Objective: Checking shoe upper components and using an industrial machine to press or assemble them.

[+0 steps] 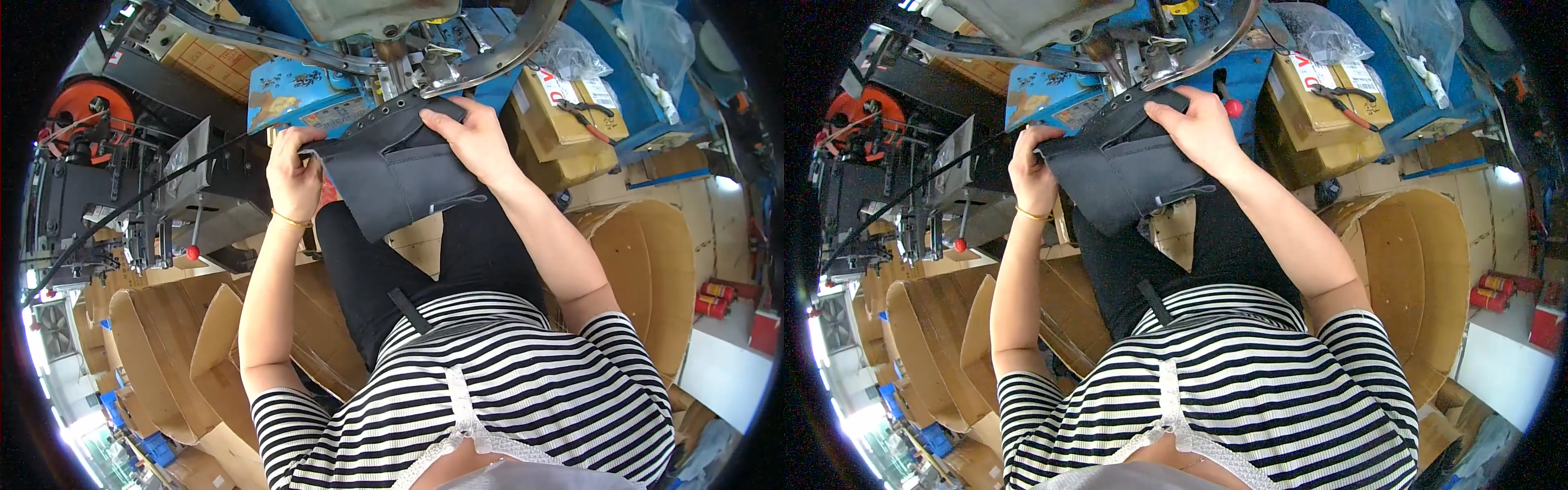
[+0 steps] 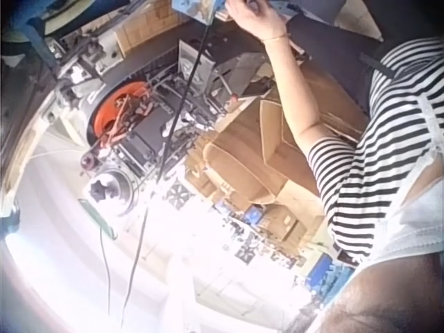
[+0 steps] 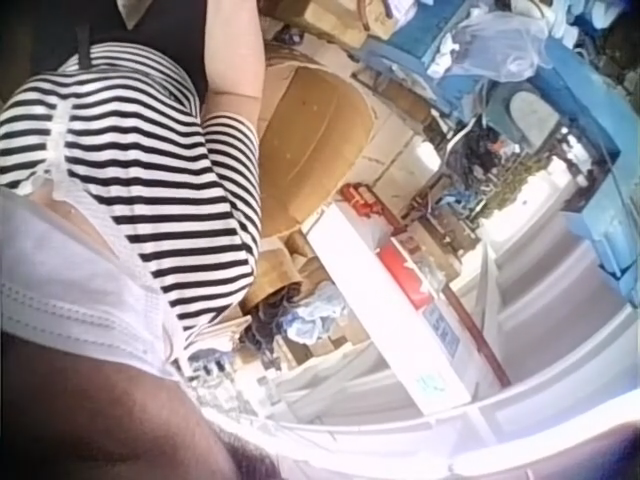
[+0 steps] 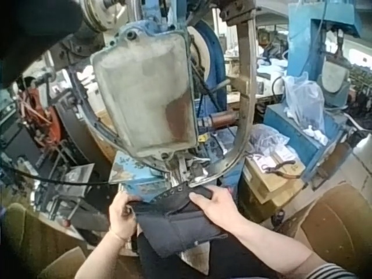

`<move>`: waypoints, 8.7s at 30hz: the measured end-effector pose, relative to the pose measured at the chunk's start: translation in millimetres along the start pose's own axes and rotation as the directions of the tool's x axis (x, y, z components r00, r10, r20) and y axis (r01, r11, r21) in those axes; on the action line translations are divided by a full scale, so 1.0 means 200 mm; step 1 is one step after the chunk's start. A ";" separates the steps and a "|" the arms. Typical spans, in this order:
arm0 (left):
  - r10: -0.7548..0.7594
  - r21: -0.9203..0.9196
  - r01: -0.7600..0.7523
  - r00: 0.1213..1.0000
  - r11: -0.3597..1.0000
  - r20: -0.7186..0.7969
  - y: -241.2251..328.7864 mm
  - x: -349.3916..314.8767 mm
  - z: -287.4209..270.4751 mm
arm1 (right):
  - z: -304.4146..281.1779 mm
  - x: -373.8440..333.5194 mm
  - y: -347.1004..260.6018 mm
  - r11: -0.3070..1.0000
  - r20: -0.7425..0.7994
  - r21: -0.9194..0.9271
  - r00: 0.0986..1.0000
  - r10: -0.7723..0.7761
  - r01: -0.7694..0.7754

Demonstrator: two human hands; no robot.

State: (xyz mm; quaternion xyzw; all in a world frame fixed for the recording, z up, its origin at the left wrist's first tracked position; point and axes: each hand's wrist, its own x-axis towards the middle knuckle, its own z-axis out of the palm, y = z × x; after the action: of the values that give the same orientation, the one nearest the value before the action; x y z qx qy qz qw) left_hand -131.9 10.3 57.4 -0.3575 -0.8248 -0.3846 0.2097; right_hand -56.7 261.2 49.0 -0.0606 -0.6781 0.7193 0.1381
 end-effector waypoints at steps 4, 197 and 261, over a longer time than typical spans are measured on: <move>-0.001 -0.012 0.000 1.000 1.000 -0.015 -0.01 -0.02 -0.04 | 0.02 0.03 0.01 0.994 0.042 -0.105 0.998 -0.037 0.042; -0.725 -0.126 0.760 0.647 0.638 0.237 0.43 -0.42 0.17 | 0.00 -0.01 -1.11 -0.057 0.047 -0.425 -0.041 -0.998 0.904; -0.426 -0.668 0.138 0.857 0.731 -0.289 0.59 -0.31 -0.08 | 0.38 -0.49 -0.02 0.791 0.323 -0.072 0.764 -0.558 0.608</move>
State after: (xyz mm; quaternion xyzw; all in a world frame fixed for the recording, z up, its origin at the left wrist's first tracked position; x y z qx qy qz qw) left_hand -1.5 24.6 86.4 -0.1810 -0.6289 -0.7319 0.1899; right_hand 16.8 161.8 48.6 0.2462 -0.7352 0.5799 0.2502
